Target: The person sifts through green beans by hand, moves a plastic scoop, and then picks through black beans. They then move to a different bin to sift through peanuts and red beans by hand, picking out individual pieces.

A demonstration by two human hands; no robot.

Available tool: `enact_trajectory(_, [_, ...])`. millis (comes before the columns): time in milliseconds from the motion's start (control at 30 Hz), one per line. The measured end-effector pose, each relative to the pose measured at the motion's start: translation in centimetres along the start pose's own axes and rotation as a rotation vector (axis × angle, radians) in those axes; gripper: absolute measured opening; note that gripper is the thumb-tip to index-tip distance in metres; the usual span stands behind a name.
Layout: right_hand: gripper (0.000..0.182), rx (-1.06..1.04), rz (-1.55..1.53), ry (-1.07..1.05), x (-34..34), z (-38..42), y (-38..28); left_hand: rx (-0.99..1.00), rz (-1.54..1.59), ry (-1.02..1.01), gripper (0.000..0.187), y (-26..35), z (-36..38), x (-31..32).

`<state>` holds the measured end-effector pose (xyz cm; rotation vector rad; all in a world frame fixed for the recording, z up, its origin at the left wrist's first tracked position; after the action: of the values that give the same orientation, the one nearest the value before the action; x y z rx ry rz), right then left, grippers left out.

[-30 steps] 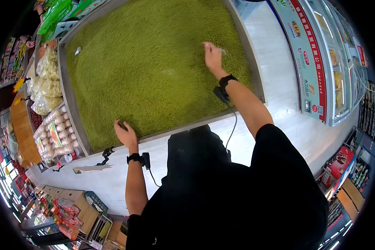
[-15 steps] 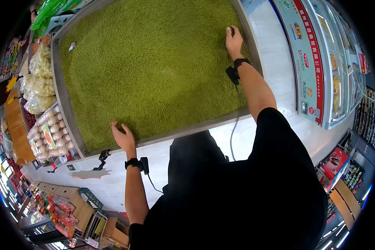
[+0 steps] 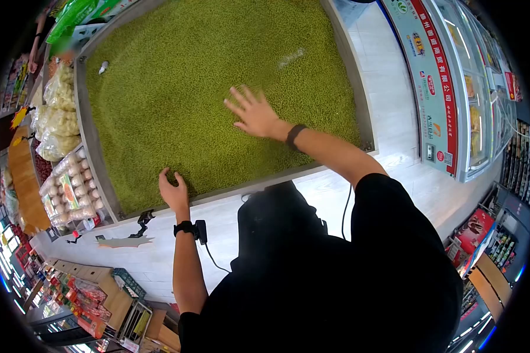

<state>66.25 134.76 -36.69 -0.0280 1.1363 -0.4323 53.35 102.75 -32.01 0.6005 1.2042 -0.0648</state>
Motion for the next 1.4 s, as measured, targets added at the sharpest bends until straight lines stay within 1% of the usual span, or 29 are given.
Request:
enact_trajectory(67, [0.073, -0.109, 0.282, -0.101, 1.9, 0.2, -2.3, 0.012, 0.000, 0.008, 0.035, 0.0, 0.1, -0.1])
enact_trajectory(200, [0.069, -0.123, 0.200, -0.064, 0.1, 0.1, 0.8, -0.006, 0.034, 0.007, 0.032, 0.1, 0.3, -0.3])
enact_trajectory(267, [0.070, 0.183, 0.245, -0.139, -1.0, 0.6, 5.3, -0.028, 0.049, 0.013, 0.031, -0.2, 0.4, -0.5])
enact_trajectory(300, [0.070, 0.184, 0.258, -0.131, -1.0, 0.8, 6.7, -0.014, 0.057, 0.023, 0.031, -0.2, 0.2, -0.4])
enact_trajectory(367, [0.070, 0.379, 0.125, -0.023, -0.3, 1.9, 10.6, 0.000, 0.075, 0.043, 0.030, -0.8, 0.5, -0.2])
enact_trajectory(400, [0.070, 0.379, 0.142, -0.005, -0.1, 2.5, 10.7, 0.026, 0.052, 0.090, 0.028, -1.0, 0.8, -0.4])
enact_trajectory(433, [0.072, 0.419, 0.097, 0.084, -0.6, 3.9, 10.8, 0.058, 0.037, 0.147, 0.025, -0.7, 0.7, -0.6])
enact_trajectory(467, [0.075, 0.461, 0.064, 0.193, -1.8, 5.0, 11.5, 0.080, 0.037, 0.151, 0.022, -0.5, 0.4, -0.6])
enact_trajectory(500, [0.074, 0.441, -0.020, 0.152, -1.5, 5.5, 11.8, 0.095, 0.036, 0.159, 0.020, -0.6, 0.5, -0.7])
enact_trajectory(533, [0.065, 0.370, 0.049, 0.220, -1.7, 6.8, 11.0, 0.102, 0.040, 0.160, 0.016, -0.3, 0.6, -0.9])
enact_trajectory(600, [0.044, 0.199, -0.227, 0.176, -1.9, 8.4, 10.5, 0.126, 0.058, 0.188, 0.013, 0.1, 0.7, -1.3])
enact_trajectory(667, [0.024, 0.143, -0.326, 0.261, -3.4, 11.2, 8.2, 0.051, -0.031, 0.158, 0.011, -0.4, 1.0, -0.7])
enact_trajectory(700, [0.020, 0.113, -0.383, 0.269, -3.4, 12.2, 7.2, 0.062, -0.022, 0.182, 0.011, -0.4, 1.0, -1.0])
enact_trajectory(733, [0.017, 0.084, -0.440, 0.273, -2.7, 13.3, 6.7, 0.052, -0.020, 0.163, 0.010, -0.4, 1.0, -0.8])
enact_trajectory(800, [0.012, 0.137, -0.450, 0.270, -0.8, 15.2, 6.0, 0.034, -0.013, 0.147, 0.009, -1.0, 1.0, -0.4])
enact_trajectory(833, [0.012, 0.131, -0.445, 0.286, -1.2, 16.5, 5.4, 0.040, -0.010, 0.162, 0.009, -1.0, 1.0, -0.5])
enact_trajectory(900, [0.016, 0.209, -0.373, 0.186, -1.3, 18.6, 4.9, 0.014, 0.047, 0.110, 0.009, -1.1, 1.0, -0.4])
enact_trajectory(933, [0.016, 0.206, -0.375, 0.194, -1.1, 19.3, 5.2, -0.003, 0.051, 0.087, 0.010, -1.0, 0.9, -0.5])
enact_trajectory(1000, [0.021, 0.265, -0.225, 0.302, -1.3, 20.7, 6.2, -0.026, 0.052, 0.067, 0.009, -0.8, 1.1, -0.8])
enact_trajectory(1033, [0.021, 0.264, -0.231, 0.306, -0.9, 20.8, 6.8, -0.047, 0.061, 0.042, 0.009, -0.7, 0.9, -0.8])
enact_trajectory(1067, [0.023, 0.266, -0.210, 0.381, -1.1, 21.1, 7.5, -0.047, 0.056, 0.044, 0.009, -0.6, 0.8, -0.8])
enact_trajectory(1100, [0.025, 0.268, -0.190, 0.454, -1.3, 21.5, 7.9, -0.037, 0.032, 0.090, 0.011, -0.7, 0.9, -0.9])
enact_trajectory(1133, [0.027, 0.271, -0.172, 0.461, -1.2, 21.5, 8.3, -0.026, 0.008, 0.137, 0.014, -0.7, 0.9, -0.9])
enact_trajectory(1267, [0.024, 0.250, -0.163, 0.439, -0.6, 20.7, 8.9, -0.029, -0.059, 0.181, 0.019, -0.4, 0.9, -1.0])
enact_trajectory(1333, [0.022, 0.163, -0.160, 0.442, -0.3, 20.1, 8.3, -0.124, -0.070, 0.039, 0.022, -1.0, 0.3, -0.2])
enact_trajectory(1400, [0.022, 0.163, -0.158, 0.441, 0.0, 20.5, 7.7, -0.134, -0.090, 0.008, 0.023, -0.9, 0.6, -0.1])
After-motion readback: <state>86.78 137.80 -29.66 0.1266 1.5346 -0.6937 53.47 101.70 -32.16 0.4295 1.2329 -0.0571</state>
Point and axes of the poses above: each hand's wrist, its own z-axis away from the middle knuckle, its own x-axis out of the palm, y = z × x, the point moved 7 cm from there along -z, towards the middle knuckle, and after that the axes turned 15 degrees about -y, right-handed, at the moved point
